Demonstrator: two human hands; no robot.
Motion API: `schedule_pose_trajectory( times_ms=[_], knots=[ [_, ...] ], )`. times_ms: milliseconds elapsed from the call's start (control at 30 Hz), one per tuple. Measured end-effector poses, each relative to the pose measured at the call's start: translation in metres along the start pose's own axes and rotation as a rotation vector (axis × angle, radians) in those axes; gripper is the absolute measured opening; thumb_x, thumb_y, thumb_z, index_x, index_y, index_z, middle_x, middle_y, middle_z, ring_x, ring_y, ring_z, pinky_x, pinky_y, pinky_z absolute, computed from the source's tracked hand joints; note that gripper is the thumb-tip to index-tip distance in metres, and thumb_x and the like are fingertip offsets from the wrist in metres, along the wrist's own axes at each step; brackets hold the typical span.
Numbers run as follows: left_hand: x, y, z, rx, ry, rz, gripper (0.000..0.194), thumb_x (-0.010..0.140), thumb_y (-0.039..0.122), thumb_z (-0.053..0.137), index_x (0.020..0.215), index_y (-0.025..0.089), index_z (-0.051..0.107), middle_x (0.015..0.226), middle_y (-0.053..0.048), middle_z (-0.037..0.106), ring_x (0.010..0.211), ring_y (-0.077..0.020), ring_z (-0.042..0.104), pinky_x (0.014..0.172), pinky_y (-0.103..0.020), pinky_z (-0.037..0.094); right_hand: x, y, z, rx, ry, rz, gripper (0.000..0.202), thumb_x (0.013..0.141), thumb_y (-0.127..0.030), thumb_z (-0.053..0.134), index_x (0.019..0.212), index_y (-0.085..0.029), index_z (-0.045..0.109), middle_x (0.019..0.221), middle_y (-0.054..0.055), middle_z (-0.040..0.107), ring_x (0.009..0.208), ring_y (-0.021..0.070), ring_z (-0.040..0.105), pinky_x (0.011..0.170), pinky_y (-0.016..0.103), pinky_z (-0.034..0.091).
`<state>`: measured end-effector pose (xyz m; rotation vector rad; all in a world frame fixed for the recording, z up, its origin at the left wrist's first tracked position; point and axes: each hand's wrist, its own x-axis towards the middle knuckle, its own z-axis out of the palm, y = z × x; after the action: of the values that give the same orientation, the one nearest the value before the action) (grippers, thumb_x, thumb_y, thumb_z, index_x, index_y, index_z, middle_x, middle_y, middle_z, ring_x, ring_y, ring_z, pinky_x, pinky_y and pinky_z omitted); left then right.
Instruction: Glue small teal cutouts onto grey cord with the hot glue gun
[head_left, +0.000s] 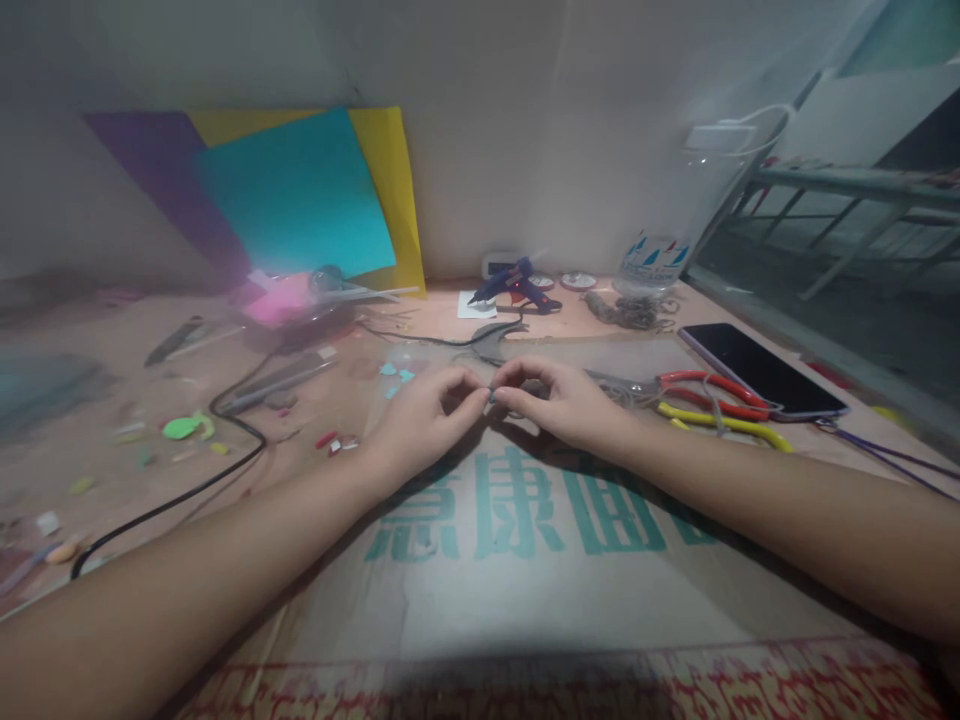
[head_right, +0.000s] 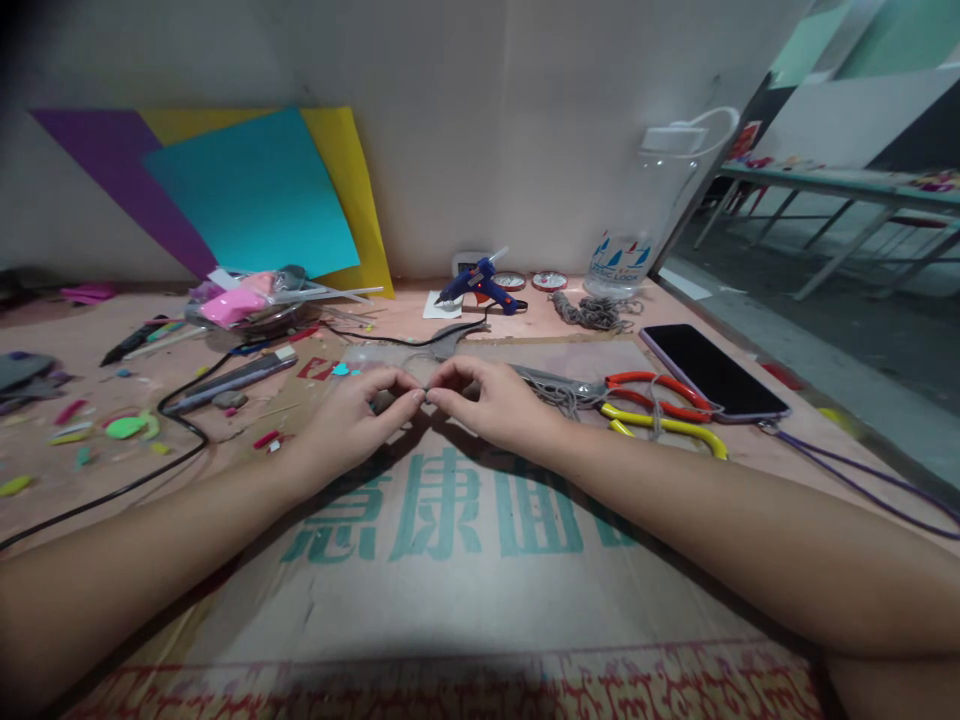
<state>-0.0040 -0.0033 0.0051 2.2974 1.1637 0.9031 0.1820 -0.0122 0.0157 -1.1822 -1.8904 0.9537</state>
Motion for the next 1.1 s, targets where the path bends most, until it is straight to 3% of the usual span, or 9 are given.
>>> schedule_pose_trajectory(
  times_ms=[233, 800, 1100],
  knots=[
    [-0.001, 0.001, -0.001, -0.025, -0.054, -0.007, 0.024, 0.089, 0.035, 0.046, 0.085, 0.02, 0.065, 0.081, 0.0, 0.067, 0.076, -0.0168, 0.06, 0.069, -0.027, 0.042, 0.003, 0.004, -0.002, -0.112, 0.071, -0.038, 0.014, 0.082, -0.03, 0.057, 0.083, -0.017, 0.062, 0.074, 0.0, 0.067, 0.067, 0.0127, 0.061, 0.062, 0.023, 0.047],
    [0.002, 0.003, -0.003, -0.146, 0.017, -0.113, 0.014, 0.083, 0.03, 0.059, 0.076, 0.018, 0.062, 0.073, 0.002, 0.067, 0.066, -0.0122, 0.059, 0.062, -0.022, 0.044, 0.006, 0.017, 0.003, 0.197, 0.037, 0.026, 0.018, 0.084, -0.037, 0.057, 0.082, -0.019, 0.057, 0.066, -0.002, 0.062, 0.06, 0.0118, 0.061, 0.058, 0.024, 0.049],
    [0.001, -0.002, 0.002, -0.204, -0.013, -0.133, 0.017, 0.082, 0.034, 0.061, 0.078, 0.017, 0.059, 0.074, 0.0, 0.067, 0.069, -0.0137, 0.061, 0.063, -0.024, 0.045, 0.007, 0.024, 0.003, 0.218, 0.026, 0.024, 0.022, 0.085, -0.042, 0.057, 0.083, -0.02, 0.056, 0.068, -0.001, 0.064, 0.066, 0.0141, 0.063, 0.061, 0.026, 0.05]
  ],
)
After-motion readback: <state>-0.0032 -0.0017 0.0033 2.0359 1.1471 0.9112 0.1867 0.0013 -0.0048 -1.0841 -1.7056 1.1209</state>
